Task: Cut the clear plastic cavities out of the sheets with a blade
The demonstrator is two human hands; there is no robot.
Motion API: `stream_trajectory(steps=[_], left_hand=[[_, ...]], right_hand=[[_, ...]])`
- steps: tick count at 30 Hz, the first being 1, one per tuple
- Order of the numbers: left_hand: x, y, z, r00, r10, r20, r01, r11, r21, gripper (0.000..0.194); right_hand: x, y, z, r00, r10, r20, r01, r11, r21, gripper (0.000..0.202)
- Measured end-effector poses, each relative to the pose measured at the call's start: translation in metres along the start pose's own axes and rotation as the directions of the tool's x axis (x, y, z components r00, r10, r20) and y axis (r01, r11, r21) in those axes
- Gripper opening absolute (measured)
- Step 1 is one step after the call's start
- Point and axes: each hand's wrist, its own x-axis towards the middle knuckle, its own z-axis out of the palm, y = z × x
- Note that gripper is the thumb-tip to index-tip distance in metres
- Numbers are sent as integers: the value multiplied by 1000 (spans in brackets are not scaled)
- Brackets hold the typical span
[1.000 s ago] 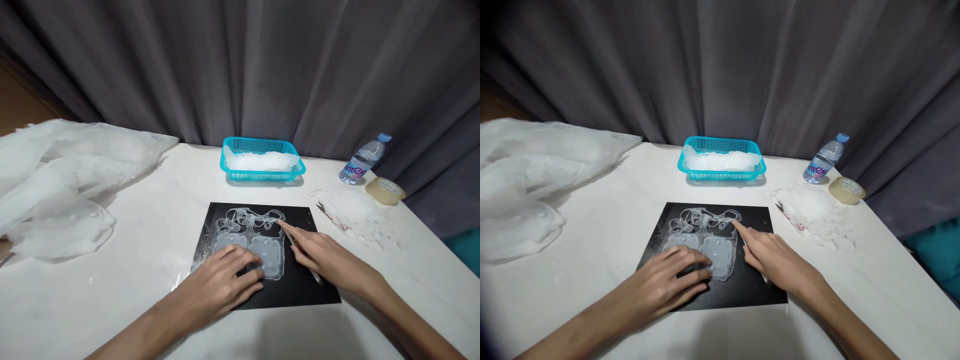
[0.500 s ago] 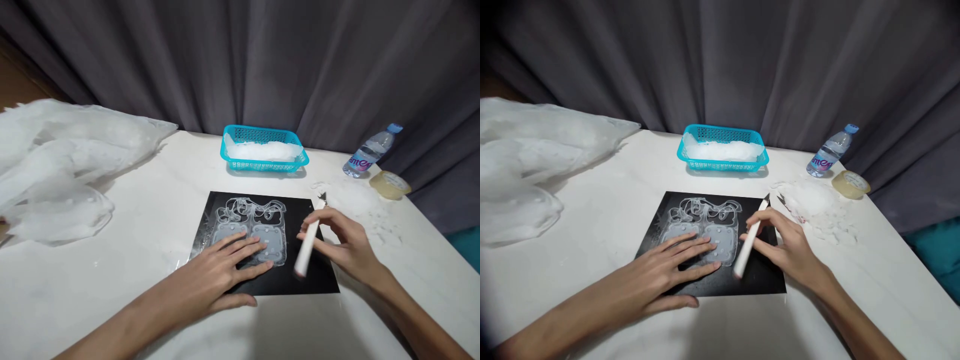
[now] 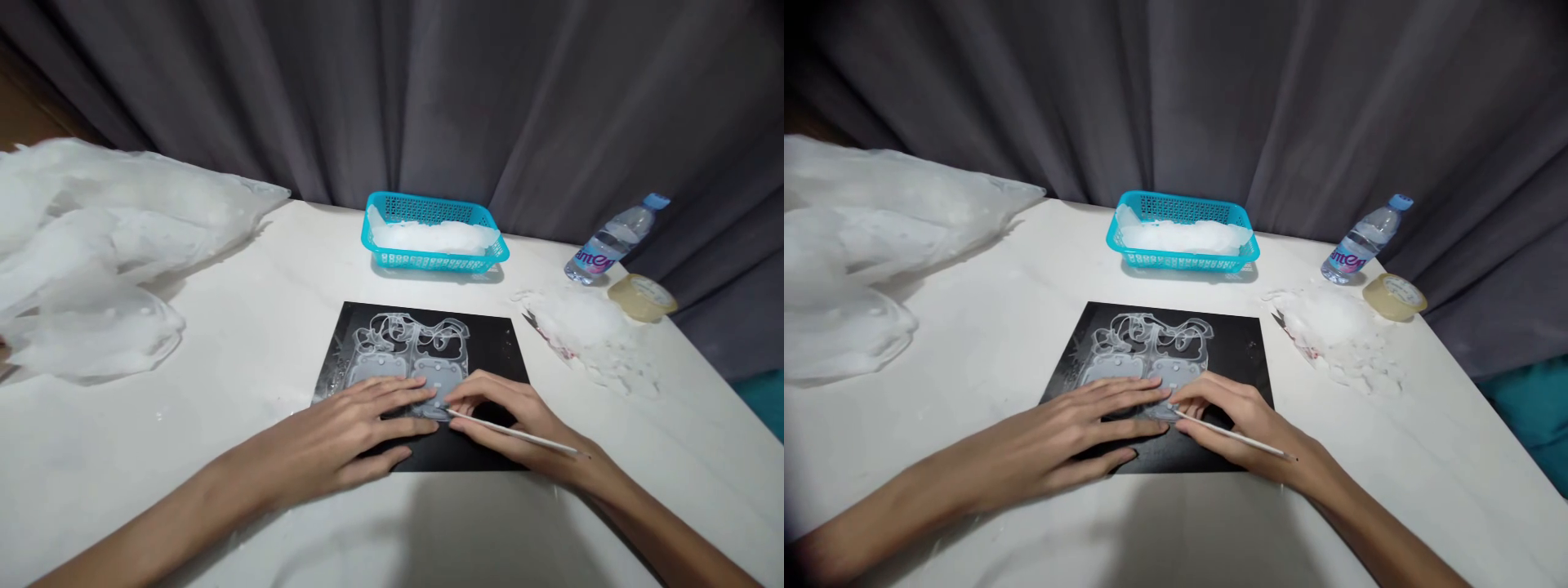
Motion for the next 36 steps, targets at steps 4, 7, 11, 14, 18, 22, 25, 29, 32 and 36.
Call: stream_trajectory(steps=[4, 7, 11, 14, 18, 22, 25, 29, 32, 36], left_hand=[[2, 0, 1, 1000, -2, 20, 1, 1000, 30, 49], [3, 1, 2, 999, 2, 47, -6, 997, 77, 47], [2, 2, 4, 999, 6, 44, -11, 994, 106, 49], [2, 4, 4, 999, 7, 42, -12, 995, 102, 51], [3, 5, 2, 1000, 0, 31, -2, 998, 60, 50], [4, 7, -1, 1000, -22, 15, 21, 999, 30, 48], [4, 7, -1, 999, -29, 35, 27, 999, 47, 48], [4, 6, 0, 999, -6, 44, 3, 997, 73, 49], [4, 5, 0, 1000, 4, 30, -5, 998, 66, 50], [4, 6, 0, 998, -19, 59, 14, 996, 84, 51]], right_hand=[[-1, 2, -2, 997, 41, 58, -41, 999, 0, 12], [0, 2, -5, 996, 49, 74, -50, 999, 2, 9], [0, 2, -5, 994, 56, 93, -56, 998, -1, 7], [-1, 1, -3, 995, 39, 96, -37, 999, -21, 8], [-2, 0, -2, 995, -5, 102, 11, 998, -57, 9], [-1, 0, -4, 994, -3, 110, 11, 997, -78, 10], [-1, -2, -5, 993, -9, 121, 20, 995, -94, 11], [-2, 0, -4, 990, -45, 133, 60, 992, -110, 12], [-3, 5, 0, 987, -75, 141, 97, 983, -156, 15], [-2, 6, 4, 975, -178, 135, 212, 930, -299, 14]])
